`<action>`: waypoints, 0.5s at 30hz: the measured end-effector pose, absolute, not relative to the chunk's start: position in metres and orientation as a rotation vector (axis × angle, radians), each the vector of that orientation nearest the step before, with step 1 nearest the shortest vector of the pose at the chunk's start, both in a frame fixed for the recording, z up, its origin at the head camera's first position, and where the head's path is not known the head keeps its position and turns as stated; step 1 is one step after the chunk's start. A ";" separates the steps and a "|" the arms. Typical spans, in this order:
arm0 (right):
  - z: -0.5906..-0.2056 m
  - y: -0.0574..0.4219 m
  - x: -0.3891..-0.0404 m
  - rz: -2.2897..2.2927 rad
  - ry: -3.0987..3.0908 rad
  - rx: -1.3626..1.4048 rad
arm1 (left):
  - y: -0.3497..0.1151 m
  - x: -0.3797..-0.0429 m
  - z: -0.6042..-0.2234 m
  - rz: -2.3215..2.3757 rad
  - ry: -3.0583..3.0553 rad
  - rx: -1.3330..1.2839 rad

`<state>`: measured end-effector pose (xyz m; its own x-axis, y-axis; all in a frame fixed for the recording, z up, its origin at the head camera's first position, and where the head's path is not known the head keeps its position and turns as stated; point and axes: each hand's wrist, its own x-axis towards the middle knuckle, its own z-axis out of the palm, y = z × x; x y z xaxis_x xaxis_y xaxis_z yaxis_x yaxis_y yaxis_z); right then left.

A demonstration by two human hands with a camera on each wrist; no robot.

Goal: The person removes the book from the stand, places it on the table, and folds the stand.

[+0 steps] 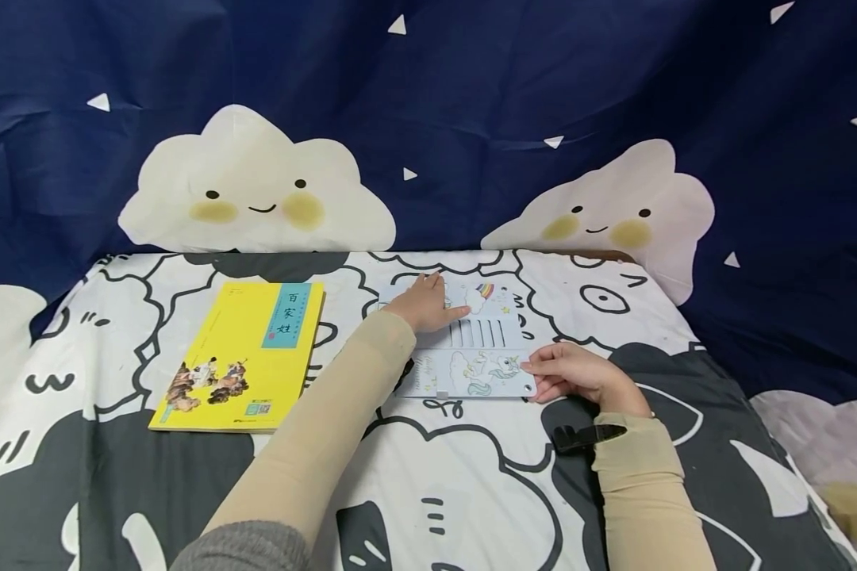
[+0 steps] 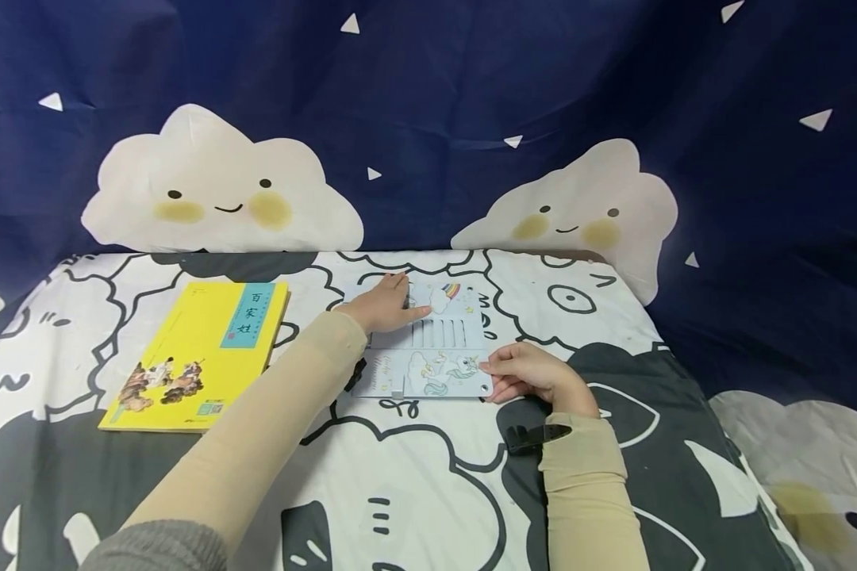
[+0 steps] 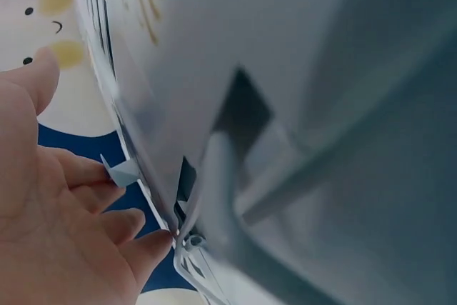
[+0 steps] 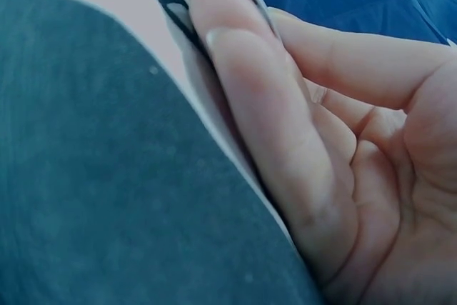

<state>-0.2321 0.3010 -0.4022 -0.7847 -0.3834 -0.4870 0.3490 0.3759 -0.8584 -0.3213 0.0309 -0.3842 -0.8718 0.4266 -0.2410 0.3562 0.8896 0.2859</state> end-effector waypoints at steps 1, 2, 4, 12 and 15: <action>-0.402 0.301 -0.232 -1.458 2.000 -0.030 | 0.031 -0.321 -0.384 0.340 2.757 0.592; -0.401 0.301 -0.232 -1.456 2.003 -0.032 | 0.030 -0.320 -0.383 0.347 2.757 0.597; -0.401 0.302 -0.232 -1.450 2.008 -0.031 | 0.030 -0.318 -0.382 0.373 2.750 0.594; -0.405 0.302 -0.230 -1.454 1.994 -0.029 | 0.027 -0.315 -0.388 0.418 2.716 0.606; -0.408 0.300 -0.231 -1.465 1.987 -0.026 | 0.019 -0.313 -0.384 0.448 2.727 0.638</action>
<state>-0.2308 0.3004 -0.4077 -0.7822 -0.3847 -0.4901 0.3544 0.3723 -0.8578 -0.3128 0.0194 -0.3836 -0.8548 0.4702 -0.2196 0.3753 0.8523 0.3642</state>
